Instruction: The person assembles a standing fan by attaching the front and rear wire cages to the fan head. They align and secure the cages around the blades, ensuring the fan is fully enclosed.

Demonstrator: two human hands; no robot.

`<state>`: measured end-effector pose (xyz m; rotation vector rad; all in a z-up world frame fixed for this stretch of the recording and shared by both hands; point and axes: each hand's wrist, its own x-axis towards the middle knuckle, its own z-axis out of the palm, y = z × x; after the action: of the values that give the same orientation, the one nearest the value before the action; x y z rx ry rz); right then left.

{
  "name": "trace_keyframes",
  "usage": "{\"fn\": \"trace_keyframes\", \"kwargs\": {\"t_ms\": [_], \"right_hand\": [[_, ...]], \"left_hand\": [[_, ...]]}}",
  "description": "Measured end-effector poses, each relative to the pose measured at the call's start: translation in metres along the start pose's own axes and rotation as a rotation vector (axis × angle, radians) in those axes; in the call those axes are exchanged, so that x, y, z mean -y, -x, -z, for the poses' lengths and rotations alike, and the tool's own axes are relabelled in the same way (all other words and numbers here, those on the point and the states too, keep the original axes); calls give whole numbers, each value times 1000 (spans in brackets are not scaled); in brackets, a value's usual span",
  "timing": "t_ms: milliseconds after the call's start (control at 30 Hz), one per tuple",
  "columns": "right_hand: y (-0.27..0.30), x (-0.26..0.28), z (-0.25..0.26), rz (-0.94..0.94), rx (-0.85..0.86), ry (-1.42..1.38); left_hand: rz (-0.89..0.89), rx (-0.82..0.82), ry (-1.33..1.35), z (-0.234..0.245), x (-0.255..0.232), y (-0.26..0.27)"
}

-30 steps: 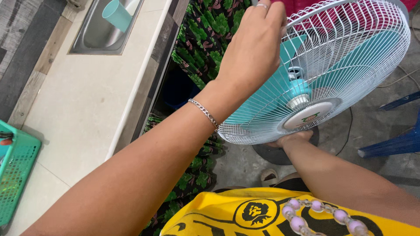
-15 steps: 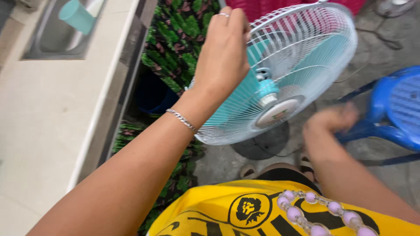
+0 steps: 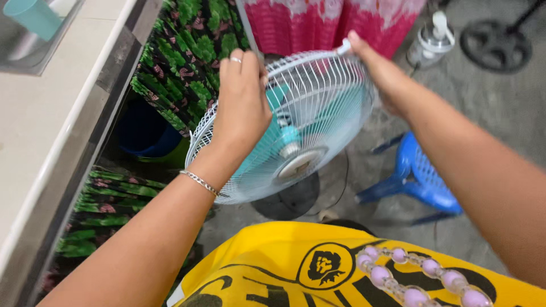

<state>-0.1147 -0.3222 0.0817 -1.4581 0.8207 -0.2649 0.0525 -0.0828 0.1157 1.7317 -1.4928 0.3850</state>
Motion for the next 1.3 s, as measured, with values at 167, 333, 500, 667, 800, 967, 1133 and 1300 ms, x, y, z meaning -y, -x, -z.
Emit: {"fn": "trace_keyframes", "kwargs": {"t_ms": [167, 333, 500, 667, 800, 967, 1133, 1300], "right_hand": [[-20, -9, -5, -35, -26, -80], [-26, -23, -14, 257, -156, -86], [-23, -24, -18, 227, -218, -26], [-30, -29, -17, 299, -355, 348], [-29, -12, -7, 410, -264, 323], [15, 42, -21, 903, -206, 574], [16, 80, -59, 1081, 158, 694], [1, 91, -69, 862, 271, 789]], "left_hand": [[91, -30, -20, -4, -5, 3], [121, -54, -39, -7, -12, 1], [146, -43, -16, -5, -13, 0], [164, -20, -15, -5, -6, -2], [108, 6, 7, -5, 3, -3], [110, -5, 10, -1, 3, 0], [219, -66, -123, -4, -11, 2], [242, -180, -134, -10, -14, 5]]}}
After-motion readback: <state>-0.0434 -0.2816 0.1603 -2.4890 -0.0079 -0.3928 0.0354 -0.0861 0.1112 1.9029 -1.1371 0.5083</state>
